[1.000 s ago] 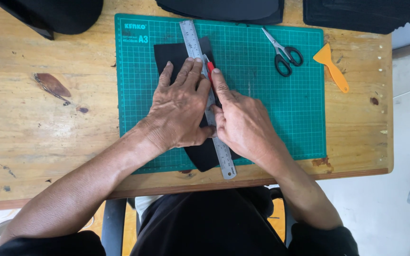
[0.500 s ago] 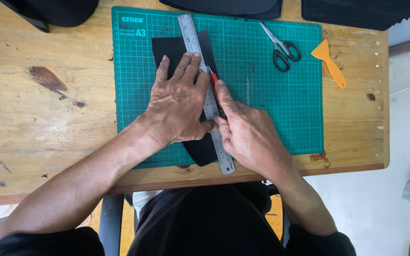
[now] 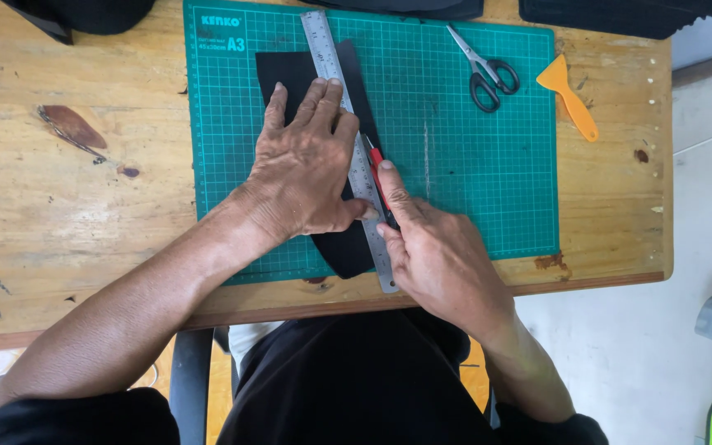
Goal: Measuring and cutting black foam material using a ruler, utility knife, and scissors on a cutting mat
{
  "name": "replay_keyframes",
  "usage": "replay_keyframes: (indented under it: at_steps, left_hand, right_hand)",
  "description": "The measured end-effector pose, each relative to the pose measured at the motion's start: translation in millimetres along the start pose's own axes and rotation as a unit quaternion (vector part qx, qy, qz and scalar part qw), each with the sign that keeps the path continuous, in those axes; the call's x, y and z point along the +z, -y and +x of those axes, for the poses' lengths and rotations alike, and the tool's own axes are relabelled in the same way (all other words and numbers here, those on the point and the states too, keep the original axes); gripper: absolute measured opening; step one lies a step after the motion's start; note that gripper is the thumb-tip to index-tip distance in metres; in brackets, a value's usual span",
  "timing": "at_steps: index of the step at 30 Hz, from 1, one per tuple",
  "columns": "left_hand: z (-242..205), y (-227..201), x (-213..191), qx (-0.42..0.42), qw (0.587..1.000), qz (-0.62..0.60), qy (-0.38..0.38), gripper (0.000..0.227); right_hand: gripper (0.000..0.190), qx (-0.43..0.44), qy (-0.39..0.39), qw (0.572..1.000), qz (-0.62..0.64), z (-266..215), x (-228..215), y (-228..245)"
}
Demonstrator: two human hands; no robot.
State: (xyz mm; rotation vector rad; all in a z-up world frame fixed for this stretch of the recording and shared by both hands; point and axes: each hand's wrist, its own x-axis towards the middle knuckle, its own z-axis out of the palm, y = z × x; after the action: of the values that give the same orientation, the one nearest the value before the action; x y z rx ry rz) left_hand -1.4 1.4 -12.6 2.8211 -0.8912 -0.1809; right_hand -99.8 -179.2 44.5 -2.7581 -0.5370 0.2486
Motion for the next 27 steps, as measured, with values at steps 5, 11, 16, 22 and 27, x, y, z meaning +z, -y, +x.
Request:
replay_keyframes:
  at_steps: [5, 11, 16, 22, 27]
  left_hand:
    - [0.7, -0.7, -0.4, -0.003, 1.000, 0.010, 0.013, 0.119]
    - [2.2, -1.9, -1.4, -0.008, 1.000, 0.008, 0.028, 0.122]
    - [3.5, -3.6, -3.6, -0.016, 0.999, 0.009, 0.043, 0.124]
    - [4.7, -3.6, -2.6, -0.017, 0.999, 0.008, 0.038, 0.121]
    - [5.4, -4.5, -5.0, -0.022, 0.998, 0.010, 0.053, 0.122]
  right_hand:
    - [0.072, 0.000, 0.000, 1.000, -0.009, -13.8, 2.8, 2.1]
    - [0.073, 0.005, 0.010, 1.000, -0.020, -31.6, 5.2, 7.1]
    - [0.072, 0.000, -0.006, 1.000, -0.011, -46.0, 9.2, 8.0]
    - [0.075, 0.018, 0.003, 1.000, -0.005, -64.5, 11.3, 9.3]
    - [0.072, 0.016, 0.007, 1.000, -0.008, -80.9, 10.1, 11.0]
